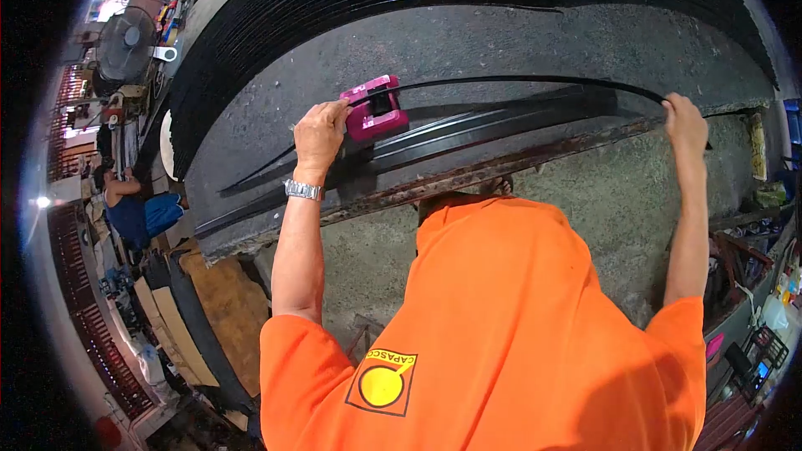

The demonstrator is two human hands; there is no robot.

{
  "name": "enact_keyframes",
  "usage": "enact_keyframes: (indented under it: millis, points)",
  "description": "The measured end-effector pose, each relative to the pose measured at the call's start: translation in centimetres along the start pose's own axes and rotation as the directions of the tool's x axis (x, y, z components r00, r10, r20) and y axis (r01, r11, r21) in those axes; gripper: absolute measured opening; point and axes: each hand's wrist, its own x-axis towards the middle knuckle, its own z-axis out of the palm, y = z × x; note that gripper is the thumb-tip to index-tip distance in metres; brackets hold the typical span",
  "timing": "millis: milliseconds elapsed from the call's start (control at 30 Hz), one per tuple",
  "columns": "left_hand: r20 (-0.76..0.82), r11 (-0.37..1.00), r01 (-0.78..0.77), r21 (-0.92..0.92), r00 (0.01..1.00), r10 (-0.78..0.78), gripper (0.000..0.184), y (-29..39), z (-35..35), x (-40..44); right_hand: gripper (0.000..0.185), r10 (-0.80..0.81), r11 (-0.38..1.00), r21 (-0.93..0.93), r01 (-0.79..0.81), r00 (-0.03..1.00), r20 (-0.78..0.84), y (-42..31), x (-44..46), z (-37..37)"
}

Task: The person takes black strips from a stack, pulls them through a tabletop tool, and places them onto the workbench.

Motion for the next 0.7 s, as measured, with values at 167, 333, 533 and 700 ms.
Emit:
enact_keyframes:
  millis: [167, 333, 533, 700]
  points:
    - [0.046, 0.999, 0.014, 0.032, 0.999, -0.016, 0.015, 1.1, 0.1, 0.8, 0.021, 0.197, 0.975, -0.122, -0.185, 0.976, 0.094, 9.5, -2.6, -0.1]
    - [0.090, 0.998, 0.017, 0.060, 0.996, -0.022, 0.019, 1.9, 0.0, 1.5, 0.030, 0.442, 0.887, -0.228, -0.401, 0.880, 0.174, 20.0, -5.9, 1.1]
    - [0.152, 0.996, 0.052, 0.070, 0.986, -0.062, 0.022, 2.4, -0.5, 2.2, 0.036, 0.486, 0.808, -0.389, -0.443, 0.874, 0.016, 37.5, -13.1, 5.1]
    - [0.199, 0.995, 0.067, 0.074, 0.977, -0.081, 0.022, 2.7, -0.9, 2.9, 0.040, 0.662, 0.657, -0.473, -0.588, 0.750, -0.013, 44.7, -18.0, 2.1]
